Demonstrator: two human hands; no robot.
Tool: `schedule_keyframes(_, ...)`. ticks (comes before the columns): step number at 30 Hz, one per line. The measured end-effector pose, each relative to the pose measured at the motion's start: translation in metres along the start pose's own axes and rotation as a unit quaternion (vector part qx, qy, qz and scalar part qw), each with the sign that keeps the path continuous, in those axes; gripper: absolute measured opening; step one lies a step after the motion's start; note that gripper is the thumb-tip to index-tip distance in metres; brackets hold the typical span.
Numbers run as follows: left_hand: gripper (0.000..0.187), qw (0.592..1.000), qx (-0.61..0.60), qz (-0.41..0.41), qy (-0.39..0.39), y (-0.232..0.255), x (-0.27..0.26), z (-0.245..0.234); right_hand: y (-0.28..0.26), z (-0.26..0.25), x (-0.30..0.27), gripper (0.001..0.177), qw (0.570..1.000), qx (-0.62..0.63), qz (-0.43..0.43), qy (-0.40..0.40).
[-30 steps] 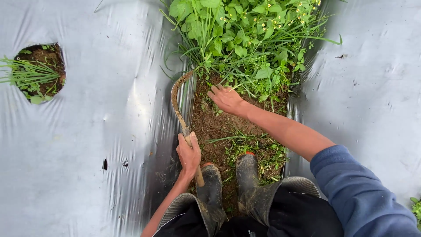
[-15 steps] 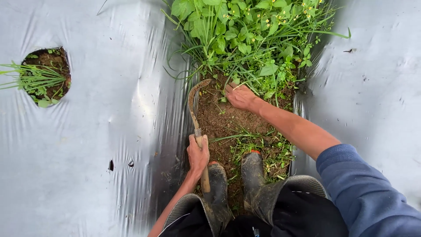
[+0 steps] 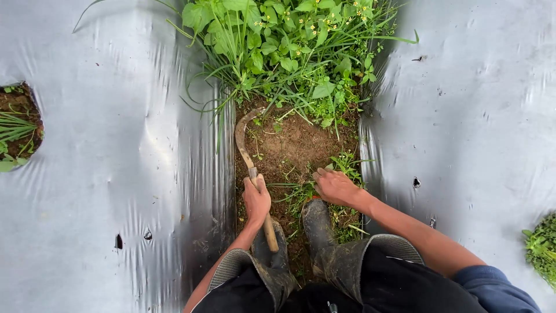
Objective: The person uses a sickle to cut weeds growing in a narrow strip of soil between two plastic-covered garden beds. They repeatedly slice the vegetation at the base and pull the cut weeds away with their hand.
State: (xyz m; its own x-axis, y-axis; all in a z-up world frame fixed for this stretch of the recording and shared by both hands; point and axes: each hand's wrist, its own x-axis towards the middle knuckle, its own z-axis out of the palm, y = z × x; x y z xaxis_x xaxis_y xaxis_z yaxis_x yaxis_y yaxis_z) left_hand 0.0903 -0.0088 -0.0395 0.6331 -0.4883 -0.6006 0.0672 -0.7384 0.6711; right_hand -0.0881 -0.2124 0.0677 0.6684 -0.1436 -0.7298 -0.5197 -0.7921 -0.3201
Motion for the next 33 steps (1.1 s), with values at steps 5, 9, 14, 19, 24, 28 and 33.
schedule_keyframes(5, 0.061, 0.998, 0.056, 0.007, -0.036, 0.038, -0.012, 0.003, -0.024, 0.003, -0.008, 0.044, 0.999, -0.002, 0.010, 0.042)
schedule_keyframes(9, 0.056, 0.996, 0.063, 0.017, -0.055, 0.018, -0.030, 0.016, 0.001, 0.051, 0.015, 0.048, 0.997, 0.012, 0.006, 0.072)
schedule_keyframes(14, 0.043, 0.999, 0.031, 0.032, 0.023, 0.055, 0.022, 0.002, 0.008, 0.075, 0.018, 0.043, 0.993, 0.002, -0.014, 0.113)
schedule_keyframes(19, 0.060, 0.996, 0.060, 0.058, -0.015, 0.063, 0.019, 0.030, 0.013, 0.072, 0.017, 0.040, 0.988, 0.001, -0.026, 0.154)
schedule_keyframes(24, 0.038, 0.994, 0.077, 0.035, -0.067, 0.091, -0.006, 0.029, 0.014, 0.067, 0.009, 0.037, 0.982, -0.009, -0.020, 0.186)
schedule_keyframes(28, 0.037, 0.996, 0.056, 0.059, 0.026, 0.087, 0.045, 0.026, 0.027, 0.098, 0.001, 0.020, 0.927, -0.065, -0.082, 0.361)
schedule_keyframes(33, 0.043, 0.982, 0.131, 0.061, -0.124, 0.078, -0.012, 0.051, 0.020, 0.060, -0.021, 0.045, 0.986, 0.053, 0.010, 0.161)
